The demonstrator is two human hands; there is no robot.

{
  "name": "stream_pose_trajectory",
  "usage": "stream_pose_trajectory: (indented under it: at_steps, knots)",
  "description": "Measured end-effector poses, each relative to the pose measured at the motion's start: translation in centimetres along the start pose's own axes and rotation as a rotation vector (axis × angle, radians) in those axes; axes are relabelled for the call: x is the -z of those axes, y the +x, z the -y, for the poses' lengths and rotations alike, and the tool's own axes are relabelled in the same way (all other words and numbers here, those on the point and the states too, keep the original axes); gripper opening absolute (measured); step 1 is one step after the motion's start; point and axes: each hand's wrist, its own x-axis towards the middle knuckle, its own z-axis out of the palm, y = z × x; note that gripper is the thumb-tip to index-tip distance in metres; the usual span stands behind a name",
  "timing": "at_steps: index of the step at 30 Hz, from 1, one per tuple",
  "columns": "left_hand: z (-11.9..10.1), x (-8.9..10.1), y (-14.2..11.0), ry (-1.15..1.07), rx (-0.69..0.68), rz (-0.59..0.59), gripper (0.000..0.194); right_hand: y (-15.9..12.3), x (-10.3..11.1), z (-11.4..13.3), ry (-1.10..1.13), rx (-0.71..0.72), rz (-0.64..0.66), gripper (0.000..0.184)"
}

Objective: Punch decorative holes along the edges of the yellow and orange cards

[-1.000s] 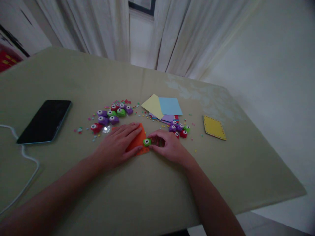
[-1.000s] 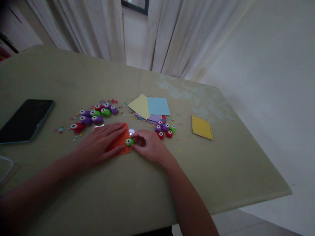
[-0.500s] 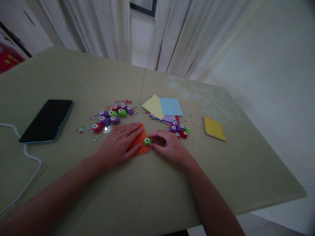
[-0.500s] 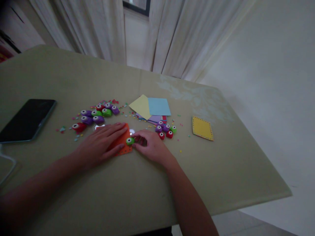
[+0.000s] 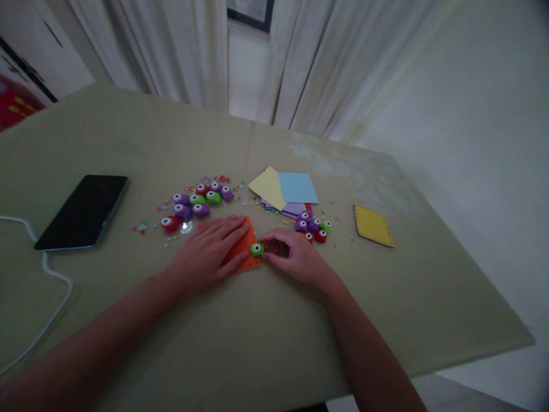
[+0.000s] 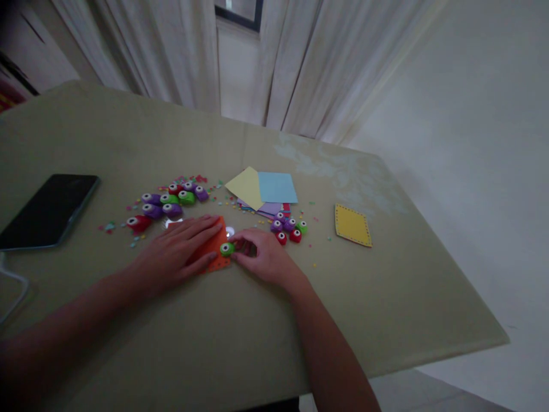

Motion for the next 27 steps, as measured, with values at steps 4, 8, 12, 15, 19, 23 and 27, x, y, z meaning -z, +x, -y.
stream_pose_trajectory:
  at_steps: [4,8,12,15,19,23,27]
  knots:
    - [0.0,0.0,0.0,0.005,-0.002,0.001,0.063,-0.1,0.0,0.0,0.005,-0.02,-0.007,0.024]
    - [0.0,0.0,-0.1,0.003,0.005,0.01,0.064,-0.1,0.0,0.1,0.053,-0.092,-0.023,0.04]
    - [0.0,0.1,0.0,-0.002,0.01,0.017,0.064,0.3,-0.1,0.4,0.028,-0.13,-0.056,0.038]
    - [-0.1,0.2,0.0,-0.008,0.008,0.025,0.064,1.1,0.0,0.8,-0.005,-0.14,-0.048,0.031]
    - [-0.1,0.2,0.0,-0.018,0.005,0.004,0.063,2.5,0.5,1.4,-0.039,-0.147,0.056,0.024]
    - [-0.1,0.1,0.0,-0.021,-0.007,-0.019,0.06,3.6,1.0,1.5,-0.076,-0.178,0.15,0.024]
    - [-0.1,0.0,0.0,-0.015,-0.015,-0.021,0.059,4.0,1.5,1.5,-0.051,-0.228,0.217,0.03]
